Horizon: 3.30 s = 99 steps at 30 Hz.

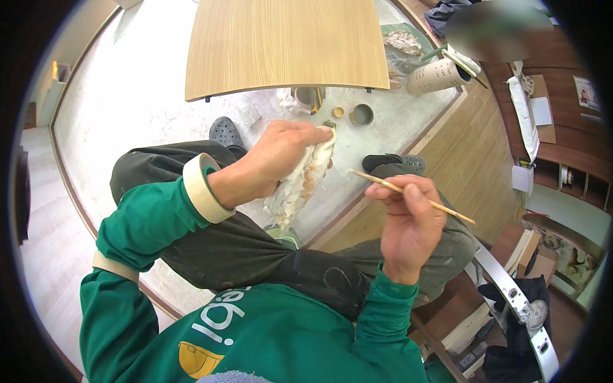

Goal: The person sits on the floor and uses a small brush to apply a finish to the edges of a light-colored wooden board. They repeatedly dip the brush into a small container and wipe it on a cloth before applying the finish to the board's edges.

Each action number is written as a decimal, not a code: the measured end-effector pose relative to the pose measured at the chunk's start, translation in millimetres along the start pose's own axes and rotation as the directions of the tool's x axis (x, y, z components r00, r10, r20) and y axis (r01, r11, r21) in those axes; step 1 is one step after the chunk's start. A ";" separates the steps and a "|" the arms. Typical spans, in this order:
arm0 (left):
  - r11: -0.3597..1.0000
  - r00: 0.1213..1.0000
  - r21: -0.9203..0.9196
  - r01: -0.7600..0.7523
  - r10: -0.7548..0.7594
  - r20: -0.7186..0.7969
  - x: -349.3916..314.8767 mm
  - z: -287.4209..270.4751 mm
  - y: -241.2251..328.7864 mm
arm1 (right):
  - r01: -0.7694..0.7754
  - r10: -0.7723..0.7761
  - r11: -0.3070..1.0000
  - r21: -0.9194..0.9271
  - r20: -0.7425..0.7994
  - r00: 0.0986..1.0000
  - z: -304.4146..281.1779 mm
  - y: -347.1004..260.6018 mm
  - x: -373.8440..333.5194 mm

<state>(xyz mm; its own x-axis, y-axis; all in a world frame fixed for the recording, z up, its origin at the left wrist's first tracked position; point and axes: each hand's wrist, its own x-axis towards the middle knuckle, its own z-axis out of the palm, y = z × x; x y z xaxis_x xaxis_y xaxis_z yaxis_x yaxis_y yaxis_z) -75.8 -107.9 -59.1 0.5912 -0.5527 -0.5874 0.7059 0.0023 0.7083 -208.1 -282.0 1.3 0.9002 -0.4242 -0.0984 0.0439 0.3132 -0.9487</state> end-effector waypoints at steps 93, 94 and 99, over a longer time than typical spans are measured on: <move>0.794 0.749 0.264 -0.548 0.325 0.577 -57.4 12.1 93.5 | 0.214 -0.065 0.878 -0.428 0.337 0.939 109.6 145.1 124.7; 0.793 0.746 0.259 -0.551 0.329 0.579 -57.5 12.1 92.6 | 0.222 -0.072 0.869 -0.443 0.330 0.941 110.1 143.0 124.6; 0.821 0.740 0.226 -0.525 0.309 0.597 -55.5 11.8 88.3 | 0.268 -0.095 0.857 -0.440 0.376 0.922 110.9 148.4 131.0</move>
<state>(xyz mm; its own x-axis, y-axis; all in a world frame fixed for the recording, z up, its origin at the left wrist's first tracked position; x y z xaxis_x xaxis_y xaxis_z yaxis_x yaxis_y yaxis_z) -50.9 -86.9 40.6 0.4229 -0.9060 0.0175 0.1807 0.1032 0.9781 -35.6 -196.9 -119.1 0.9884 -0.1017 0.1128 0.0883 -0.2194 -0.9716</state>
